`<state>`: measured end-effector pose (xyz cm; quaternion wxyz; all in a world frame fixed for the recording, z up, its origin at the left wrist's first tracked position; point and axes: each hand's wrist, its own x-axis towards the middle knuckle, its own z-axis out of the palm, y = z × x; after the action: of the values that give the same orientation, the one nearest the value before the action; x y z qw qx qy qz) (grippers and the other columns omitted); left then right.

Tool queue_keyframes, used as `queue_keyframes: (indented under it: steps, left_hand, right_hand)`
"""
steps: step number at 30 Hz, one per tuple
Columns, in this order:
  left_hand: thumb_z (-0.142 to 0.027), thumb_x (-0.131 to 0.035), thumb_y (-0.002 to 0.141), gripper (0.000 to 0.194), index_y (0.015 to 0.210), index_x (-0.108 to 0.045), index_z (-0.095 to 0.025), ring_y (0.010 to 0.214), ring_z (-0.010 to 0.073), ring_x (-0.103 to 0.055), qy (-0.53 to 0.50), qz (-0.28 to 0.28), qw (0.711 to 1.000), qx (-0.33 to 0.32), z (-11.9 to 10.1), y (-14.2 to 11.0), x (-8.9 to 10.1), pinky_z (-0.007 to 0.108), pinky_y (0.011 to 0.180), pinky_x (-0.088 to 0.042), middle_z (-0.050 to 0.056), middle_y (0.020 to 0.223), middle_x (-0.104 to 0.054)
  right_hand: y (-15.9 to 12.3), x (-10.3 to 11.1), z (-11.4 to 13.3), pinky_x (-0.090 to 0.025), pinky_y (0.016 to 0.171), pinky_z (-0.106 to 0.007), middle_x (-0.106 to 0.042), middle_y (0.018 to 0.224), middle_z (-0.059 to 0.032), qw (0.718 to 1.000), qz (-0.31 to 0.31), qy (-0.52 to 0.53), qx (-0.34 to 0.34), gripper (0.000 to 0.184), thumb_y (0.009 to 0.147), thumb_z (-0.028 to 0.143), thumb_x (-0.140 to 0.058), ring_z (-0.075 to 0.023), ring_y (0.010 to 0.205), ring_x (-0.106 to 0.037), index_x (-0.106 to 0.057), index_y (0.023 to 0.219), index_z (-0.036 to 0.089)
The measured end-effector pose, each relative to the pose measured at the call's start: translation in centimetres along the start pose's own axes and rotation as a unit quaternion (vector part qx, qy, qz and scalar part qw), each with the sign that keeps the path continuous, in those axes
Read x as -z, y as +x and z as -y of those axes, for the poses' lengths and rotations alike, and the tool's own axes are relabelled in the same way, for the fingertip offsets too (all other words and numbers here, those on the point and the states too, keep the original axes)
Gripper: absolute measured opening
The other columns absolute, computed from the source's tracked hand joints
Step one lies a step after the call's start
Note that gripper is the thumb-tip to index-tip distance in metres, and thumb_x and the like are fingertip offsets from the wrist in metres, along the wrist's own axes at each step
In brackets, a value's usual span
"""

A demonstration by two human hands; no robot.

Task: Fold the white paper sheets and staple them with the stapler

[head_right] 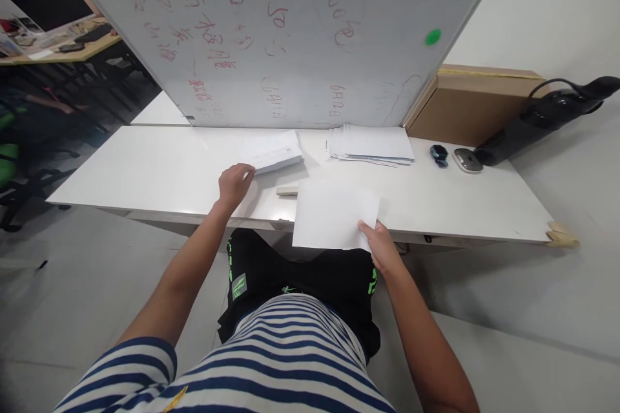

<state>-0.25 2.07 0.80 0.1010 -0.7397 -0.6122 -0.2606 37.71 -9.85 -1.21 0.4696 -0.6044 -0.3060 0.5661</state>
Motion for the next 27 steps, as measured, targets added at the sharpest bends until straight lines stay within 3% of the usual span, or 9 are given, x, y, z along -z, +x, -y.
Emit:
queue_keyframes:
  steps: [7,12,19,24,27]
  left_hand:
    - [-0.03,-0.043,0.095,0.025,0.087,-0.065,-0.022,0.09,0.0182,-0.065,-0.05,-0.038,0.991,-0.122,-4.0,-3.9,3.6,0.034,0.078,-0.044,0.006,0.094,-0.072]
    - [-0.025,-0.044,0.095,0.021,0.088,-0.064,-0.024,0.092,0.0147,-0.066,-0.089,-0.002,0.974,-0.21,-7.1,-7.8,5.5,0.034,0.082,-0.045,0.003,0.098,-0.072]
    - [-0.017,-0.049,0.09,0.016,0.082,-0.061,-0.023,0.094,0.0162,-0.064,-0.106,0.018,0.965,-0.237,-9.5,-12.0,3.8,0.034,0.083,-0.046,0.002,0.098,-0.071]
    - [-0.017,-0.056,0.084,0.009,0.083,-0.061,-0.025,0.097,0.0202,-0.062,-0.135,-0.012,0.972,-0.194,-9.9,-14.2,2.1,0.04,0.087,-0.047,0.004,0.097,-0.068]
    - [-0.018,-0.061,0.081,0.01,0.087,-0.059,-0.025,0.108,0.0239,-0.057,-0.177,-0.021,0.975,-0.136,-10.2,-15.6,1.3,0.046,0.095,-0.045,0.007,0.104,-0.064]
  right_hand:
    - [0.0,-0.3,1.0,-0.056,0.086,-0.04,-0.07,0.107,-0.0069,0.997,0.037,0.061,-0.039,0.035,0.071,0.03,-0.071,-0.0269,0.1,-0.066,-0.065,0.104,0.02]
    - [0.0,0.0,1.7,-0.057,0.086,-0.04,-0.069,0.11,-0.008,0.991,0.064,0.106,-0.051,0.037,0.069,0.027,-0.073,-0.0273,0.099,-0.066,-0.065,0.105,0.019]
    - [-1.2,-1.7,0.3,-0.056,0.088,-0.041,-0.069,0.109,-0.0097,0.988,0.102,0.071,-0.088,0.035,0.07,0.027,-0.074,-0.0277,0.101,-0.066,-0.066,0.103,0.017]
    - [-2.5,-2.2,-0.4,-0.054,0.091,-0.038,-0.068,0.112,-0.0076,0.995,0.045,0.025,-0.08,0.036,0.071,0.032,-0.075,-0.0257,0.101,-0.066,-0.066,0.104,0.019]
    - [-2.9,-2.3,-1.3,-0.052,0.095,-0.038,-0.068,0.114,-0.007,0.993,0.055,0.017,-0.107,0.041,0.07,0.031,-0.077,-0.0249,0.103,-0.065,-0.064,0.108,0.02]
